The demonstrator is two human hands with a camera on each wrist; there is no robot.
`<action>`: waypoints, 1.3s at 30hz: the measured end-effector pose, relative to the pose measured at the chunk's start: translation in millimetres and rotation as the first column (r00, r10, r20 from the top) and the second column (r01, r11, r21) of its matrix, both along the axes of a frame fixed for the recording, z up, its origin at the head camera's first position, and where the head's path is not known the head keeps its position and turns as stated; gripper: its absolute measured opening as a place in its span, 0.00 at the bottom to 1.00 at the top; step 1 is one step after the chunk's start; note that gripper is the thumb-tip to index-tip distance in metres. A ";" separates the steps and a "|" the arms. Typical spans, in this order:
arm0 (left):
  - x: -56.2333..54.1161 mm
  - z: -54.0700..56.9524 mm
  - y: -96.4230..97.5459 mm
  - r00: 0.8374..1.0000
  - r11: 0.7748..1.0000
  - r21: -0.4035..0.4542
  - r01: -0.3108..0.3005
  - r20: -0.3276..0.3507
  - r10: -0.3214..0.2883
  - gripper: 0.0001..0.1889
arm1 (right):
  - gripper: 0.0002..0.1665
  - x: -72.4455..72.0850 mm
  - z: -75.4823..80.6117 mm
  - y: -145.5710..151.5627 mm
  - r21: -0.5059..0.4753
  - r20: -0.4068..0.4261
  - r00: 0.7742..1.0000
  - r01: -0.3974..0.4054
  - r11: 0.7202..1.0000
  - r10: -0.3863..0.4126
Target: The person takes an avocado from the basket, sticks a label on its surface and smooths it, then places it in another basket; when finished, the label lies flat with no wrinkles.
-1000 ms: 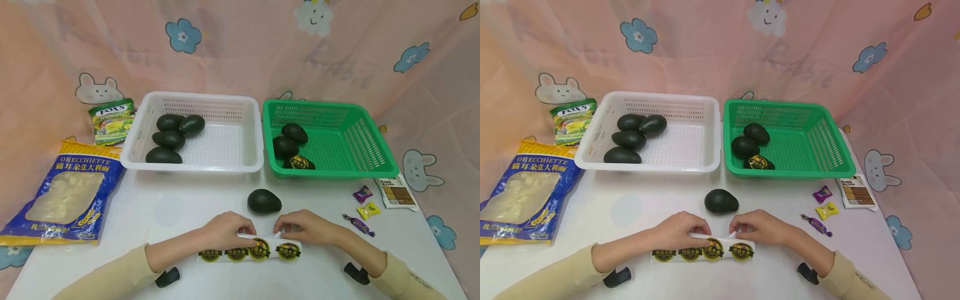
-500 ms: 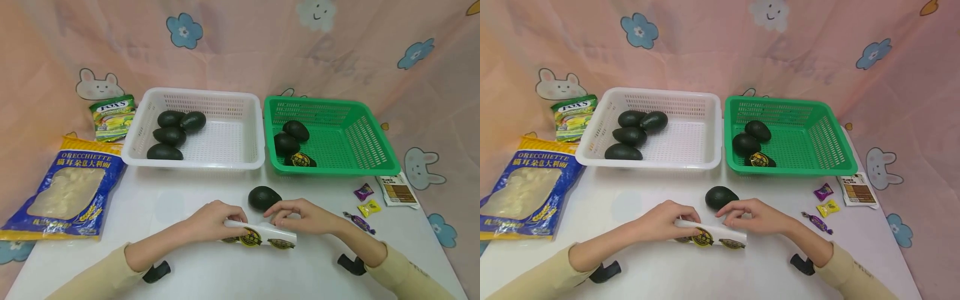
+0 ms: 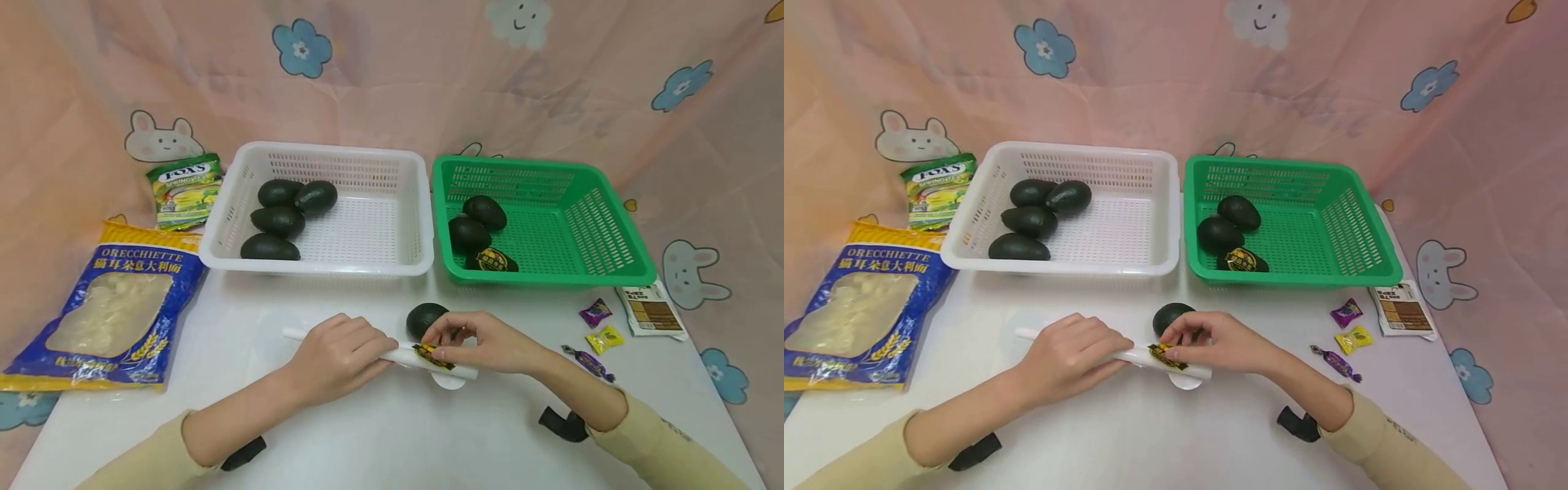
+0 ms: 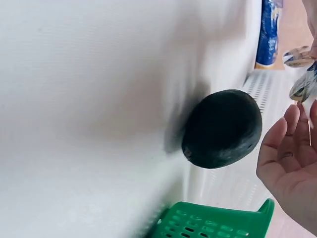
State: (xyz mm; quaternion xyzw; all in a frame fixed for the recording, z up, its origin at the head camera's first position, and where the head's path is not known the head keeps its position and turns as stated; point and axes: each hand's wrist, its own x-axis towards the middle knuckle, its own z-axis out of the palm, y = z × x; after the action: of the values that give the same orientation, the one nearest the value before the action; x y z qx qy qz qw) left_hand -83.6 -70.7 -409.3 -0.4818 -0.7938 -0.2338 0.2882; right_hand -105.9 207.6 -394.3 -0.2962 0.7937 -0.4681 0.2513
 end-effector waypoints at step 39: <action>-13.3 -13.4 32.3 0.335 0.954 0.213 -0.210 0.933 -0.134 0.05 | 0.10 -9.3 0.5 6.7 0.053 -0.165 0.979 0.130 0.990 -0.119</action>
State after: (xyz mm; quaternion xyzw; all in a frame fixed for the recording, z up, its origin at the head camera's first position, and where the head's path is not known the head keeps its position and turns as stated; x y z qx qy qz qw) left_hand -96.9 -38.5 -422.7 -0.1905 -0.7802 -0.5771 -0.1483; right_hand -115.2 214.3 -393.8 -0.2747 0.8429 -0.4320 0.1658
